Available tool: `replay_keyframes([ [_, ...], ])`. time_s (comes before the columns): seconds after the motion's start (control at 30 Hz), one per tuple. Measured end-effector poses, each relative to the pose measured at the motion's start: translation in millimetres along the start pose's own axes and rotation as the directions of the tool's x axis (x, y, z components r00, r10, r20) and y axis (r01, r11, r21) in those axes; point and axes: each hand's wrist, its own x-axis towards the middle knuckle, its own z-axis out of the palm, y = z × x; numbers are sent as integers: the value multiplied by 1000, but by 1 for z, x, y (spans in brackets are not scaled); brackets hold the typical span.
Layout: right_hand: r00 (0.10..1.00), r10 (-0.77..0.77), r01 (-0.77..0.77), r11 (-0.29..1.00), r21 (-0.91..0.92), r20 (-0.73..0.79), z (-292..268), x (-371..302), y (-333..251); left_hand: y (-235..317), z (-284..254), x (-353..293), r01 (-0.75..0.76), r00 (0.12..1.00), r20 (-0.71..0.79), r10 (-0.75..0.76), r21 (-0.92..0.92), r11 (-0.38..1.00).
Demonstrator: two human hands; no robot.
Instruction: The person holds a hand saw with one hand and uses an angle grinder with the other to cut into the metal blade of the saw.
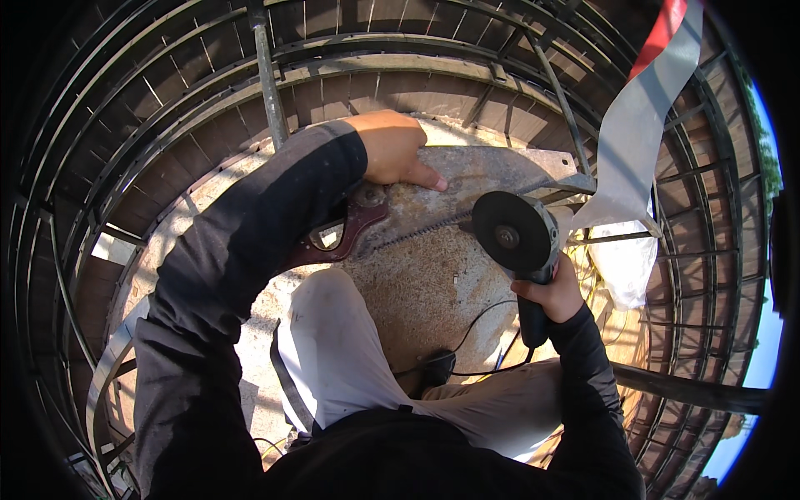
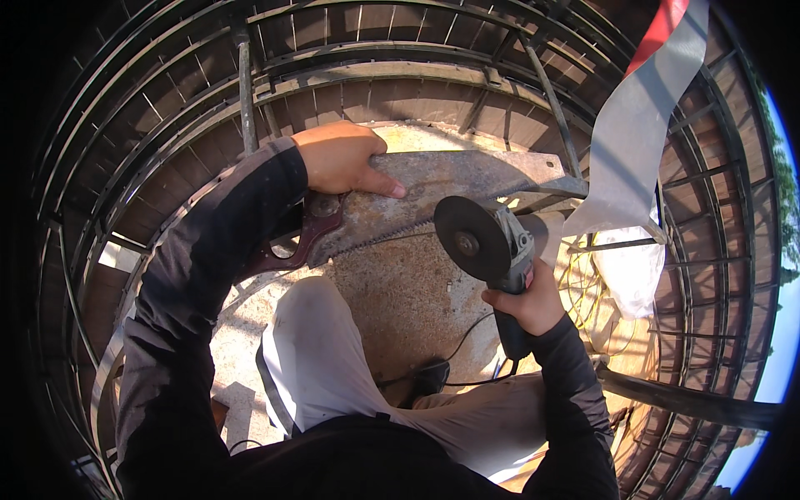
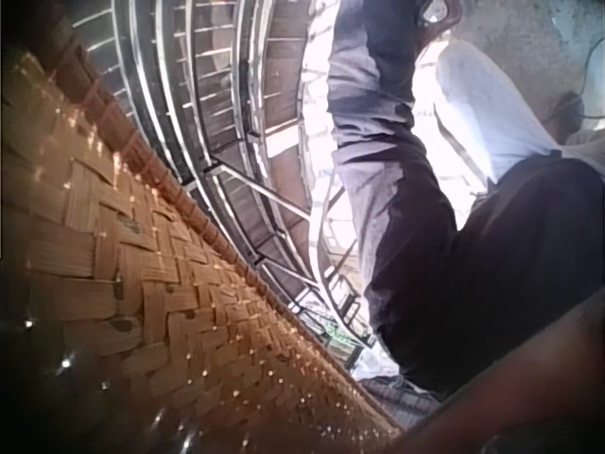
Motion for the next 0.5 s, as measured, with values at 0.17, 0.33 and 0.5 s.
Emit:
replay_keyframes([
  [0.17, 1000, -16, 16, 1000, 6, 8, -1, 1, 2, 1, -2, -2, 9, 1000, 15, -9, 4, 1000],
  [0.33, 1000, -1, 1, 1000, 9, 25, -3, 1, 3, 1, -2, 0, 13, 1000, 26, -13, 8, 1000],
  [0.5, 1000, -1, 1, 1000, -7, 29, -2, 1, 3, 1, -2, 0, 8, 1000, 29, -8, 0, 1000],
])
